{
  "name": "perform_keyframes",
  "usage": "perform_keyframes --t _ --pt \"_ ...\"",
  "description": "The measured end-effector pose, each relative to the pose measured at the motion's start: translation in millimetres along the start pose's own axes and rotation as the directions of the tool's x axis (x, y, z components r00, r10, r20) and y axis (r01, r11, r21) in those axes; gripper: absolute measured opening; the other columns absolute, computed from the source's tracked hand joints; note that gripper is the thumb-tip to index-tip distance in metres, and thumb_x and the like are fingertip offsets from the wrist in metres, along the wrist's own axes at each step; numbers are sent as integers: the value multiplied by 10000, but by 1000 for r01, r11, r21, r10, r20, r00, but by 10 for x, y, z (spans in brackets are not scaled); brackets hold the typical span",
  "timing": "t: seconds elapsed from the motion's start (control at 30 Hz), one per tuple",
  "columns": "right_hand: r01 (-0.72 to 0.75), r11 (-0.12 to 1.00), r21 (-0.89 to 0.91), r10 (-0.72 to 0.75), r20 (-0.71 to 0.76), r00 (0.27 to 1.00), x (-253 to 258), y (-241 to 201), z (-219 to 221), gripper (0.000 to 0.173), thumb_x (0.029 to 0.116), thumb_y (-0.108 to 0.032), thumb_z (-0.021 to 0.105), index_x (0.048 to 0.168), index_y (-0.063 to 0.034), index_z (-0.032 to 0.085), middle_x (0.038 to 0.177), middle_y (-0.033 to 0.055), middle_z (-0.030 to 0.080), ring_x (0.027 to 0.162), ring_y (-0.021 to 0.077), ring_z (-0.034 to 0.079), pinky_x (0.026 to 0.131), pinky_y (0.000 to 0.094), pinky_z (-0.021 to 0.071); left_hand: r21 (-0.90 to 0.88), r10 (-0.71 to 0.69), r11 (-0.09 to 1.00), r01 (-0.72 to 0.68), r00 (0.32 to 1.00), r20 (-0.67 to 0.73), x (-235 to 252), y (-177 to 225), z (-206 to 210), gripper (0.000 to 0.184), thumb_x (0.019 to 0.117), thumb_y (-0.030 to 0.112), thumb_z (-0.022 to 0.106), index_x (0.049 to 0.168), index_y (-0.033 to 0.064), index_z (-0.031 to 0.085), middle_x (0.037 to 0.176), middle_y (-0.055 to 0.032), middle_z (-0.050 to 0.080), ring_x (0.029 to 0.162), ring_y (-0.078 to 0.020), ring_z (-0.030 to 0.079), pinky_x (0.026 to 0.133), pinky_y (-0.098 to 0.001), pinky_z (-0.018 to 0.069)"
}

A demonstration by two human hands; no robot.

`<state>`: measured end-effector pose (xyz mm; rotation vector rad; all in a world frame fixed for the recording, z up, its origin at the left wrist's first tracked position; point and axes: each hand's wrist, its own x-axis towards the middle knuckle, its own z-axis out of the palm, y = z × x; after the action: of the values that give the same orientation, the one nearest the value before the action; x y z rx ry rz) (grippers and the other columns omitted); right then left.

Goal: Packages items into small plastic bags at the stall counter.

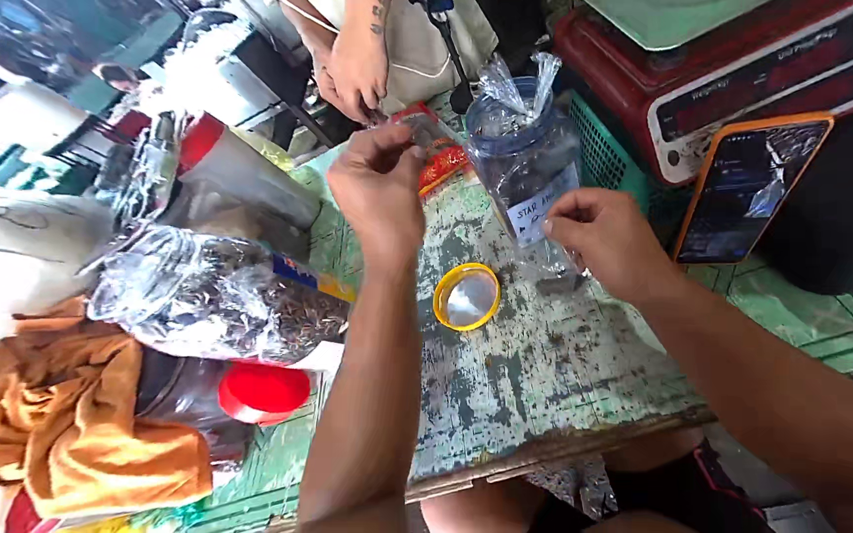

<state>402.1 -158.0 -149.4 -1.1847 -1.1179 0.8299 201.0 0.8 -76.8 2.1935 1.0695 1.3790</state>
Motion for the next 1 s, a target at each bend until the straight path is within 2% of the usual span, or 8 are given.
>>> perform_keyframes --t 0.07,0.17,0.27,0.4,0.57,0.63,0.8,1.0 --pt "-33 999 31 33 12 999 18 -6 34 80 958 -127 683 983 -54 706 814 32 660 569 87 568 488 252 489 -68 216 974 -216 976 4 -441 490 16 171 929 37 700 1097 16 724 1141 -84 696 951 -120 704 835 -283 615" --pt "-35 998 45 34 25 999 13 -28 22 77 961 -123 681 981 -50 694 825 36 659 580 88 570 489 247 475 -69 470 882 -467 881 47 -798 857 134 147 924 -23 689 1063 -31 733 1146 -149 682 967 -157 704 835 -299 623" --pt "-21 994 104 19 20 1000 10 -24 2 73 969 -116 657 966 -48 682 803 30 641 564 83 555 472 240 463 11 554 826 -564 814 175 -929 907 267 135 942 -2 676 1053 -25 750 1134 -182 701 1014 -197 702 875 -316 603" --pt "-48 985 167 47 12 999 23 -61 -33 73 978 -108 646 949 -47 673 757 30 615 536 87 534 450 227 437 54 513 835 -548 809 287 -965 855 331 146 958 13 665 1064 7 765 1153 -153 717 1082 -189 698 946 -303 581" --pt "-43 982 183 42 8 999 26 -58 -48 56 965 -85 654 932 -43 673 759 39 626 549 93 563 448 221 454 155 461 832 -533 818 343 -991 852 347 153 942 58 690 1083 51 748 1127 -101 740 1079 -193 691 912 -322 572" --pt "-40 983 178 39 6 999 38 -48 -52 59 966 -78 649 924 -42 668 760 37 624 548 90 553 457 221 450 185 419 839 -511 825 379 -985 843 339 136 936 96 707 1065 78 747 1154 -78 738 1117 -192 674 941 -327 550" --pt "-38 984 172 36 15 999 46 -37 -71 66 972 -63 625 927 -38 667 762 39 629 549 91 559 464 219 459 60 420 878 -474 825 377 -1012 768 302 150 932 122 740 1068 60 759 1171 -97 730 1127 -182 669 982 -331 539" --pt "-23 985 169 19 24 1000 52 -16 -52 55 963 -56 640 917 -37 662 744 35 617 538 93 548 461 223 458 -28 390 915 -403 863 321 -1061 713 297 179 919 32 709 1097 22 726 1204 -130 682 1057 -165 677 865 -293 585"
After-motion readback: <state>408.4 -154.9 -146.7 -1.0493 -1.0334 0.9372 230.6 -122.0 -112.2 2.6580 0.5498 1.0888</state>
